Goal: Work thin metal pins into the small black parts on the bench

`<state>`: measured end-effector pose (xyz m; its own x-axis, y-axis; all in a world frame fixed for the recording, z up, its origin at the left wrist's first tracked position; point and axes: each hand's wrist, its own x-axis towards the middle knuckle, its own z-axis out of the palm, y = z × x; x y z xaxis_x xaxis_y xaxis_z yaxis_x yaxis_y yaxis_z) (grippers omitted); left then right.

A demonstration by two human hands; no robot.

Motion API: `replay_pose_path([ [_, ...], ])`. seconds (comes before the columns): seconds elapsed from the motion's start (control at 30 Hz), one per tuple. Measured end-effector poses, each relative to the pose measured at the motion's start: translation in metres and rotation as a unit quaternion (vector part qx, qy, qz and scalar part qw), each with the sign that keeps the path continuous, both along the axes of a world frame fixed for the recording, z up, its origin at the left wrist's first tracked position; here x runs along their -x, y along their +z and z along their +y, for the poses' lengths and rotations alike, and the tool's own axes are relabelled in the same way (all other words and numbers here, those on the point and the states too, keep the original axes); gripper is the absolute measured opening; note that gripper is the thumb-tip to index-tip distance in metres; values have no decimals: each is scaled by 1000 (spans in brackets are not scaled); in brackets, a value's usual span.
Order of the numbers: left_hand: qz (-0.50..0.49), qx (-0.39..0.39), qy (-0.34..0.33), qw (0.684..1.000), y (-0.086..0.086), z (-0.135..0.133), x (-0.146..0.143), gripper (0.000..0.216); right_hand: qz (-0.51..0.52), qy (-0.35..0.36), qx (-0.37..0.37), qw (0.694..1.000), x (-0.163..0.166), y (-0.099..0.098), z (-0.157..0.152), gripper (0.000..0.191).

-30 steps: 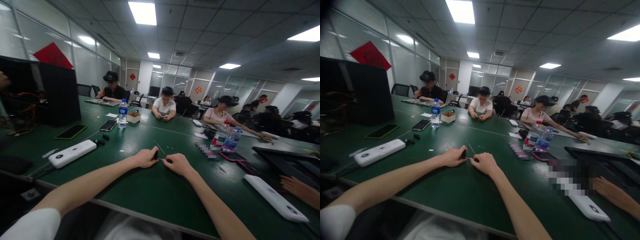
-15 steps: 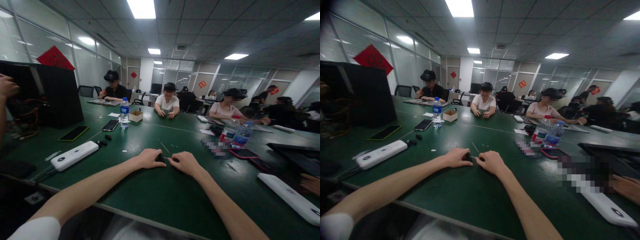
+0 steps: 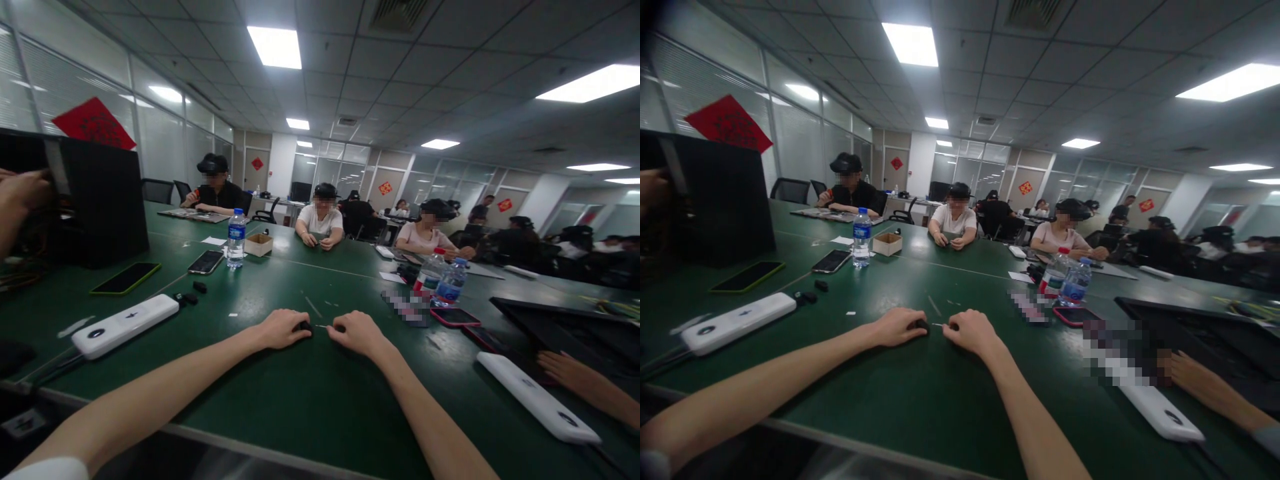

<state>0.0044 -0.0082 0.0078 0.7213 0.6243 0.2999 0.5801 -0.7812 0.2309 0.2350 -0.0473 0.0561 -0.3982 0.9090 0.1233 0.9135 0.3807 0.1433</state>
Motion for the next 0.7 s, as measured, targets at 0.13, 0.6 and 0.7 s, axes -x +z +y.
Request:
replay_pose_path([
  [0.13, -3, -7, -11, 1000, -1, 1, 1, 28, 0, -3, 14, 1000, -1, 1, 1, 48],
  [0.6, 3, -11, -16, 1000, 3, -3, 2, 34, -12, -28, 21, 999, -5, 0, 2, 47],
  [0.7, 2, -14, -14, 1000, 2, -3, 2, 34, -10, -29, 32, 999, -4, 1, 1, 47],
])
